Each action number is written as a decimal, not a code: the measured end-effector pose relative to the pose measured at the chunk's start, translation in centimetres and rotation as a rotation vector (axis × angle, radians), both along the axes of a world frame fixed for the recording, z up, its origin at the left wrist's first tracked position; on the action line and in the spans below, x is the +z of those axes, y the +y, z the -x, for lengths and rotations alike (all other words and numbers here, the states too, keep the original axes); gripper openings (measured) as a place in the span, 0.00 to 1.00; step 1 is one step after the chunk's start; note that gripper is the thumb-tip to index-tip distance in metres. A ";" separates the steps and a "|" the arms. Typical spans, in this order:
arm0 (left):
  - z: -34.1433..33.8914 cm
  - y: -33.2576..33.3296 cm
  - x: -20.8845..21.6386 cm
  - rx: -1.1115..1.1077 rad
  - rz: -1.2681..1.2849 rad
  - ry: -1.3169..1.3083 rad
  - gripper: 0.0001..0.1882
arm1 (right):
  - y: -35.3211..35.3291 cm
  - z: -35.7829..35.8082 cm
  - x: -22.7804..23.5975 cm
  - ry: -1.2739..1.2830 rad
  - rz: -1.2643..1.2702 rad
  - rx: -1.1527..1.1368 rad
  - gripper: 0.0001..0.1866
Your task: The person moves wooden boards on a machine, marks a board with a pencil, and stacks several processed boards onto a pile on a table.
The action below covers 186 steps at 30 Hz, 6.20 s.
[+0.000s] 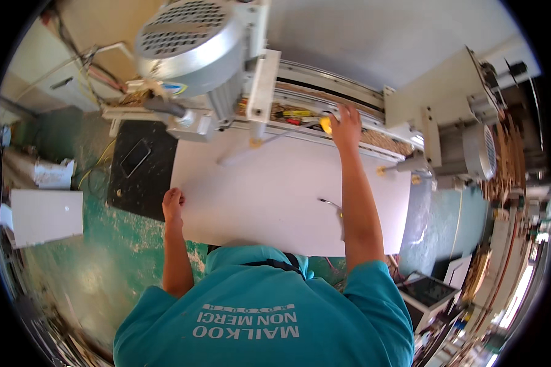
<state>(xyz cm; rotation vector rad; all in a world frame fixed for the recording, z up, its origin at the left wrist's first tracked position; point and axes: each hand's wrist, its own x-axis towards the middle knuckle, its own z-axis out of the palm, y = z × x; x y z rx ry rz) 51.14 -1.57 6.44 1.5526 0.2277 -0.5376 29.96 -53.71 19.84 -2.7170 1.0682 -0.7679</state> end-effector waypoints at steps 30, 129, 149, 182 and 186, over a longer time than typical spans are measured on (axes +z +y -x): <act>9.0 -5.1 -0.2 -0.696 -0.502 -1.082 0.09 | 39.3 48.9 2.6 0.558 -0.804 -0.925 0.32; 10.7 14.5 0.8 0.092 -1.465 -0.286 0.32 | 43.7 55.4 3.8 -0.317 -1.014 -0.846 0.15; 2.3 11.9 -6.3 -0.023 0.031 0.406 0.21 | 49.1 25.9 7.0 0.293 -0.952 -0.353 0.29; 35.3 -2.4 12.8 -1.744 -0.785 -1.598 0.45 | 42.3 66.0 11.4 0.049 -1.142 0.079 0.24; 33.2 -8.6 31.8 -1.766 -1.116 -1.461 0.42 | 35.6 73.9 18.7 -0.568 -0.835 -0.415 0.18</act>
